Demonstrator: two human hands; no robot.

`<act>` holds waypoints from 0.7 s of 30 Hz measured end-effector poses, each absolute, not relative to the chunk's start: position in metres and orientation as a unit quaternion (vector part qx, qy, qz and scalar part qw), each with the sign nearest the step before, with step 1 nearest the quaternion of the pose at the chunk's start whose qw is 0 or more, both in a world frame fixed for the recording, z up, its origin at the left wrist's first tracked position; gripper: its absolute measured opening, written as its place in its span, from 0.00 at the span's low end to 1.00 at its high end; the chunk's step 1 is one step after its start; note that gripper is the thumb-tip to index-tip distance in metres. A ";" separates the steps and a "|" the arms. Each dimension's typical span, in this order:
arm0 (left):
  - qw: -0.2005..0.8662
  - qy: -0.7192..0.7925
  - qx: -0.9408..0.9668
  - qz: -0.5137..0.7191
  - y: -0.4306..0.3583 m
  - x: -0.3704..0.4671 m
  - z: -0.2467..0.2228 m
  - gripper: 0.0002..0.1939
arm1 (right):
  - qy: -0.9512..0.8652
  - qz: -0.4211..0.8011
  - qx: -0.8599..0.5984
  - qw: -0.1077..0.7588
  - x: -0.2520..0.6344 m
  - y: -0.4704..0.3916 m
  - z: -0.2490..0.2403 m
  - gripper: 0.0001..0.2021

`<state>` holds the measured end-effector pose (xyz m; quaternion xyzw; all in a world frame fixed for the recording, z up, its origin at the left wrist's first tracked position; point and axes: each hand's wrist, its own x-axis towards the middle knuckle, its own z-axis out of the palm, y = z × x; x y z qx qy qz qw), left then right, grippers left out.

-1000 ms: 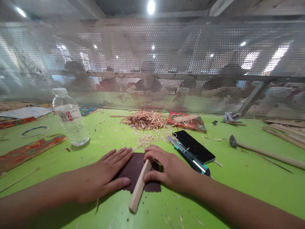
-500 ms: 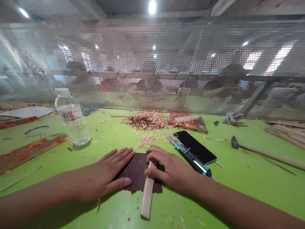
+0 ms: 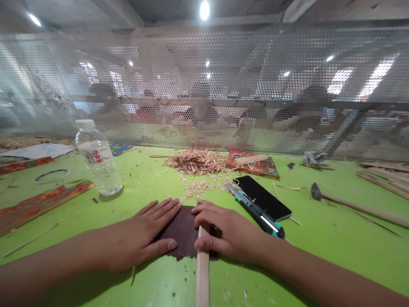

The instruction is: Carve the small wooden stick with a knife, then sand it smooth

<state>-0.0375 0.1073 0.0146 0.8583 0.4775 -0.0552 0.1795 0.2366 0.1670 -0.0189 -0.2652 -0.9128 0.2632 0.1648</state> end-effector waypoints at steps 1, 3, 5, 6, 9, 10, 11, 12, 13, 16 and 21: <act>0.179 0.477 0.859 -0.052 0.107 -0.037 0.014 0.46 | -0.910 0.260 -0.275 0.168 0.237 0.167 -0.019 0.20; 0.178 0.475 0.861 -0.043 0.108 -0.037 0.014 0.45 | -0.901 0.245 -0.308 0.180 0.236 0.167 -0.019 0.19; 0.176 0.473 0.862 -0.038 0.108 -0.037 0.014 0.45 | -0.898 0.235 -0.322 0.184 0.236 0.168 -0.019 0.19; 0.176 0.473 0.862 -0.037 0.108 -0.037 0.014 0.44 | -0.901 0.235 -0.317 0.181 0.236 0.168 -0.019 0.19; 0.178 0.475 0.861 -0.037 0.108 -0.037 0.015 0.45 | -0.912 0.242 -0.286 0.167 0.237 0.167 -0.019 0.19; 0.178 0.476 0.860 -0.039 0.108 -0.037 0.015 0.45 | -0.913 0.243 -0.282 0.165 0.237 0.167 -0.019 0.20; 0.178 0.476 0.860 -0.042 0.108 -0.037 0.015 0.45 | -0.913 0.243 -0.283 0.166 0.237 0.166 -0.019 0.21; 0.178 0.477 0.860 -0.048 0.108 -0.037 0.015 0.45 | -0.912 0.242 -0.286 0.167 0.237 0.166 -0.019 0.22; 0.178 0.478 0.859 -0.052 0.108 -0.037 0.014 0.45 | -0.910 0.242 -0.291 0.167 0.236 0.165 -0.019 0.23; 0.177 0.478 0.859 -0.052 0.108 -0.038 0.013 0.46 | -0.908 0.239 -0.302 0.166 0.236 0.165 -0.018 0.26; 0.171 0.471 0.865 -0.035 0.108 -0.039 0.011 0.44 | -0.910 0.229 -0.299 0.174 0.237 0.166 -0.021 0.28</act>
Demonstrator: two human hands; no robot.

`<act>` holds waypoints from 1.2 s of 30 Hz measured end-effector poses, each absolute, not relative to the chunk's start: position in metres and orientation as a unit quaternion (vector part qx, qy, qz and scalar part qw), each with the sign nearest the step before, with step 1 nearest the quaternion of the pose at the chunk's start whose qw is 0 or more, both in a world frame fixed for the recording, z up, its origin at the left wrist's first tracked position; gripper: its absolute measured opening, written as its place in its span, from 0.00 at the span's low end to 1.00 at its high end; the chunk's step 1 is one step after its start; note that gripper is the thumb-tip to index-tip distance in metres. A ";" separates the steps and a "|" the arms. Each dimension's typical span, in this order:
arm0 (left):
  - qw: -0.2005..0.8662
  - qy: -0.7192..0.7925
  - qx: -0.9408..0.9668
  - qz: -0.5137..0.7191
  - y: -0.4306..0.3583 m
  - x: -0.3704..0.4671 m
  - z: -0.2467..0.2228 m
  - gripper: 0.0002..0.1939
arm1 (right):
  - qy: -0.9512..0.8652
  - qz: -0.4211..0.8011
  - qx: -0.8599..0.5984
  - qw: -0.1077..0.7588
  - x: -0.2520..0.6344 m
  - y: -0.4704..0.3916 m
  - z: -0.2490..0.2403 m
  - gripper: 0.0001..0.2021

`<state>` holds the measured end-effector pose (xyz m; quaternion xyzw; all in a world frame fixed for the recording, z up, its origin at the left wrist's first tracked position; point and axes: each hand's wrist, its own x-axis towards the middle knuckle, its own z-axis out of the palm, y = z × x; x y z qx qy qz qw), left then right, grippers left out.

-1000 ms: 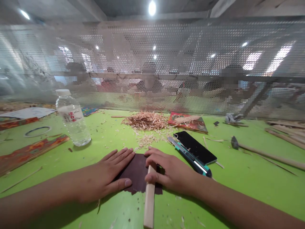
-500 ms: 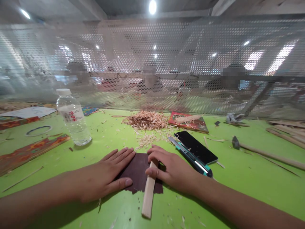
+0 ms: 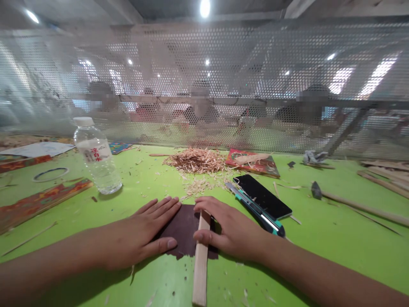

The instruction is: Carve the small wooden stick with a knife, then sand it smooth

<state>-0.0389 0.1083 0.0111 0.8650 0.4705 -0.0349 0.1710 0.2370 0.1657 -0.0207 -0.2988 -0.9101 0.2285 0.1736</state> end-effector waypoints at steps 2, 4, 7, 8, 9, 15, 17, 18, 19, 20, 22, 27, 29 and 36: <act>0.171 0.471 0.865 -0.034 0.108 -0.039 0.011 0.44 | -0.913 0.226 -0.293 0.173 0.238 0.165 -0.020 0.30; 0.173 0.472 0.864 -0.035 0.108 -0.038 0.012 0.44 | -0.916 0.226 -0.290 0.162 0.238 0.164 -0.018 0.36; 0.174 0.475 0.862 -0.041 0.109 -0.038 0.013 0.45 | -0.919 0.237 -0.288 0.127 0.239 0.163 -0.012 0.47; 0.174 0.475 0.861 -0.045 0.109 -0.037 0.013 0.45 | -0.920 0.242 -0.287 0.114 0.238 0.162 -0.010 0.50; 0.175 0.476 0.860 -0.048 0.109 -0.037 0.014 0.45 | -0.920 0.246 -0.285 0.102 0.238 0.162 -0.008 0.52; 0.172 0.476 0.860 -0.058 0.109 -0.037 0.015 0.46 | -0.917 0.262 -0.293 0.064 0.237 0.161 -0.004 0.59; 0.170 0.477 0.860 -0.059 0.109 -0.037 0.015 0.45 | -0.915 0.262 -0.301 0.069 0.236 0.161 -0.005 0.56; 0.170 0.477 0.860 -0.059 0.109 -0.037 0.015 0.45 | -0.912 0.260 -0.309 0.077 0.236 0.161 -0.006 0.53; 0.170 0.478 0.860 -0.061 0.109 -0.037 0.015 0.45 | -0.908 0.259 -0.318 0.087 0.236 0.161 -0.007 0.50; 0.170 0.477 0.860 -0.062 0.109 -0.037 0.015 0.45 | -0.904 0.257 -0.328 0.097 0.236 0.161 -0.009 0.47; 0.169 0.478 0.860 -0.064 0.109 -0.036 0.015 0.45 | -0.897 0.253 -0.345 0.113 0.235 0.161 -0.011 0.42; 0.171 0.481 0.857 -0.073 0.108 -0.035 0.016 0.45 | -0.882 0.238 -0.382 0.136 0.234 0.163 -0.016 0.35; 0.172 0.479 0.858 -0.071 0.108 -0.035 0.017 0.45 | -0.880 0.231 -0.389 0.147 0.235 0.164 -0.017 0.35; 0.172 0.483 0.855 -0.079 0.108 -0.036 0.016 0.45 | -0.908 0.234 -0.320 0.136 0.236 0.164 -0.017 0.30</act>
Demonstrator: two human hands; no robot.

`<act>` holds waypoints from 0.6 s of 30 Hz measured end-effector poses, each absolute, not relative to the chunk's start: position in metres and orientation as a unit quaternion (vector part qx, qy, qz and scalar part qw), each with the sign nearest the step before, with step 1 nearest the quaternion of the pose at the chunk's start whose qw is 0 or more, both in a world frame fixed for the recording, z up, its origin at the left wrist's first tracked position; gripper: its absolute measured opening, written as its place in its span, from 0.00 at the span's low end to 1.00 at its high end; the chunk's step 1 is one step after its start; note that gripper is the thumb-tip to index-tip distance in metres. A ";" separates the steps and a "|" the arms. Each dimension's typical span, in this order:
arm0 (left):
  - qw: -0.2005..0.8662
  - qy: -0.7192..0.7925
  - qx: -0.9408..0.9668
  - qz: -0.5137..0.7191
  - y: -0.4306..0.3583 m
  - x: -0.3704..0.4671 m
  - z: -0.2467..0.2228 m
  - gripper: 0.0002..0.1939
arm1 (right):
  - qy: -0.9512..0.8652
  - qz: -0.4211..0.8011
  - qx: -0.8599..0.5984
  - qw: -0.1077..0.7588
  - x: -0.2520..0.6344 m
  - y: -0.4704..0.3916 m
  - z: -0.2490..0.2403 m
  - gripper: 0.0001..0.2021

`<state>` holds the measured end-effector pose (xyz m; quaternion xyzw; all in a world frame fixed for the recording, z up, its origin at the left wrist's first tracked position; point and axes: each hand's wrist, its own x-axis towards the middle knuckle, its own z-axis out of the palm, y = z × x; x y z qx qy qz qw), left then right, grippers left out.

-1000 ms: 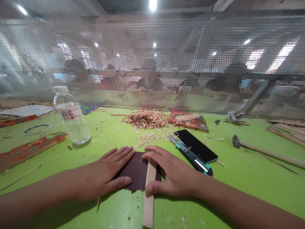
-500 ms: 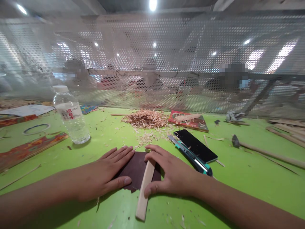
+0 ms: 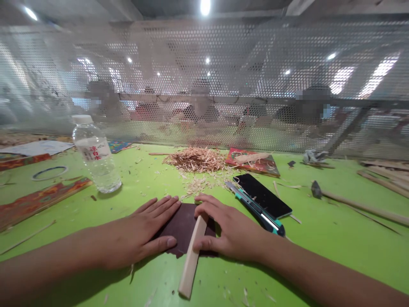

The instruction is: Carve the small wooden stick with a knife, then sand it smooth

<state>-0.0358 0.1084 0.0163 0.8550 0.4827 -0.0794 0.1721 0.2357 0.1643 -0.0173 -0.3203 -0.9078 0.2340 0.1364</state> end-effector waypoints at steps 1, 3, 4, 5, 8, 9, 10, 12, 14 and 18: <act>0.172 0.483 0.855 -0.081 0.108 -0.036 0.016 0.45 | -0.904 0.231 -0.330 0.141 0.235 0.164 -0.018 0.29; 0.173 0.481 0.856 -0.081 0.108 -0.036 0.016 0.45 | -0.894 0.222 -0.358 0.151 0.234 0.165 -0.018 0.27; 0.174 0.481 0.856 -0.078 0.108 -0.036 0.016 0.45 | -0.890 0.217 -0.370 0.156 0.234 0.165 -0.018 0.26; 0.176 0.480 0.856 -0.075 0.108 -0.036 0.016 0.45 | -0.887 0.213 -0.378 0.160 0.234 0.165 -0.018 0.26; 0.180 0.480 0.856 -0.064 0.109 -0.036 0.015 0.45 | -0.894 0.213 -0.359 0.162 0.235 0.164 -0.018 0.26; 0.180 0.479 0.857 -0.061 0.109 -0.036 0.015 0.45 | -0.901 0.219 -0.340 0.157 0.236 0.164 -0.018 0.25; 0.180 0.479 0.857 -0.059 0.109 -0.036 0.015 0.45 | -0.907 0.225 -0.323 0.150 0.236 0.164 -0.018 0.25; 0.179 0.479 0.857 -0.059 0.109 -0.036 0.015 0.45 | -0.908 0.238 -0.313 0.145 0.236 0.165 -0.018 0.26; 0.178 0.481 0.856 -0.063 0.109 -0.036 0.015 0.45 | -0.892 0.240 -0.346 0.163 0.235 0.166 -0.018 0.25; 0.179 0.480 0.857 -0.056 0.108 -0.036 0.016 0.45 | -0.873 0.235 -0.381 0.193 0.234 0.169 -0.018 0.24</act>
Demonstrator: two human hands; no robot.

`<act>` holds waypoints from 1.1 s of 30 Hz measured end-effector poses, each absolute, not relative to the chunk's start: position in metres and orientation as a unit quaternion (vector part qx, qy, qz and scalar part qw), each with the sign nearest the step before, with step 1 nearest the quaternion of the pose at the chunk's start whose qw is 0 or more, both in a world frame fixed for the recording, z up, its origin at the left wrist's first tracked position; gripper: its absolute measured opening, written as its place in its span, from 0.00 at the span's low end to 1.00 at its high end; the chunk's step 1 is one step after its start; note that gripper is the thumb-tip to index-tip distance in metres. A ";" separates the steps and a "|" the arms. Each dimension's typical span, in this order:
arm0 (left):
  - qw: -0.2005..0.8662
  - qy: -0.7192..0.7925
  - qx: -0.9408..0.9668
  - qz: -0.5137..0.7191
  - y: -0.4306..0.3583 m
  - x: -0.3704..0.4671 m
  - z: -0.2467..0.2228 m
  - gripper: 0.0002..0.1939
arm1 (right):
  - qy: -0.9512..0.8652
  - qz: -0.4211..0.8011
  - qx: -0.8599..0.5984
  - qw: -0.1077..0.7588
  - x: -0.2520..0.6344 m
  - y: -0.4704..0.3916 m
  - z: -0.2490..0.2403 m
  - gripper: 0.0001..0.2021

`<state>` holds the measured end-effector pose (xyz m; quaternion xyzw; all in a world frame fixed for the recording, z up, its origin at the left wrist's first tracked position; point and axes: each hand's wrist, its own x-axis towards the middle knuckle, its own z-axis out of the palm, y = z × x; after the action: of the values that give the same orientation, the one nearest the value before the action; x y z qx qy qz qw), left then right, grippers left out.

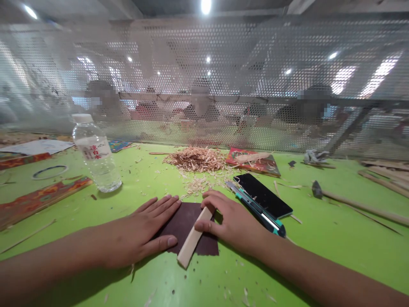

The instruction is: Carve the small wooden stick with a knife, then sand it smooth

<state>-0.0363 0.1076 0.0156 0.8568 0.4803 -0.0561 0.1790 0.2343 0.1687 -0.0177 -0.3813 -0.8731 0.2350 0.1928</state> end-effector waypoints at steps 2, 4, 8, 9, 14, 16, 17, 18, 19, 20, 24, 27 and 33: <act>0.179 0.479 0.858 -0.050 0.107 -0.037 0.015 0.45 | -0.888 0.246 -0.348 0.174 0.235 0.168 -0.017 0.25; 0.179 0.479 0.858 -0.053 0.107 -0.037 0.014 0.45 | -0.897 0.255 -0.322 0.160 0.235 0.167 -0.017 0.25; 0.179 0.484 0.855 -0.056 0.107 -0.037 0.014 0.46 | -0.881 0.233 -0.366 0.188 0.234 0.167 -0.017 0.24; 0.179 0.484 0.855 -0.055 0.107 -0.037 0.014 0.46 | -0.878 0.226 -0.375 0.193 0.234 0.168 -0.017 0.23; 0.175 0.479 0.858 -0.062 0.107 -0.037 0.013 0.45 | -0.898 0.242 -0.326 0.169 0.235 0.169 -0.018 0.24; 0.173 0.477 0.860 -0.058 0.108 -0.037 0.013 0.45 | -0.901 0.254 -0.315 0.159 0.236 0.168 -0.017 0.24; 0.172 0.476 0.861 -0.053 0.108 -0.037 0.013 0.45 | -0.899 0.257 -0.318 0.158 0.236 0.168 -0.017 0.23; 0.172 0.475 0.862 -0.050 0.108 -0.037 0.013 0.45 | -0.897 0.259 -0.322 0.157 0.236 0.168 -0.016 0.23; 0.172 0.474 0.862 -0.048 0.108 -0.037 0.013 0.45 | -0.895 0.260 -0.325 0.158 0.236 0.167 -0.016 0.22; 0.172 0.474 0.862 -0.049 0.109 -0.037 0.014 0.44 | -0.894 0.261 -0.327 0.158 0.236 0.167 -0.016 0.21; 0.176 0.476 0.860 -0.047 0.109 -0.036 0.015 0.44 | -0.891 0.263 -0.329 0.169 0.238 0.165 -0.016 0.22; 0.179 0.479 0.859 -0.042 0.108 -0.036 0.015 0.45 | -0.886 0.267 -0.328 0.192 0.239 0.164 -0.015 0.25; 0.182 0.475 0.860 -0.039 0.108 -0.038 0.013 0.45 | -0.873 0.285 -0.309 0.246 0.240 0.161 -0.012 0.26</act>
<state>-0.0378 0.1076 0.0133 0.8598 0.4754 -0.0389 0.1824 0.2403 0.1609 -0.0117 -0.3092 -0.8731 0.2852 0.2463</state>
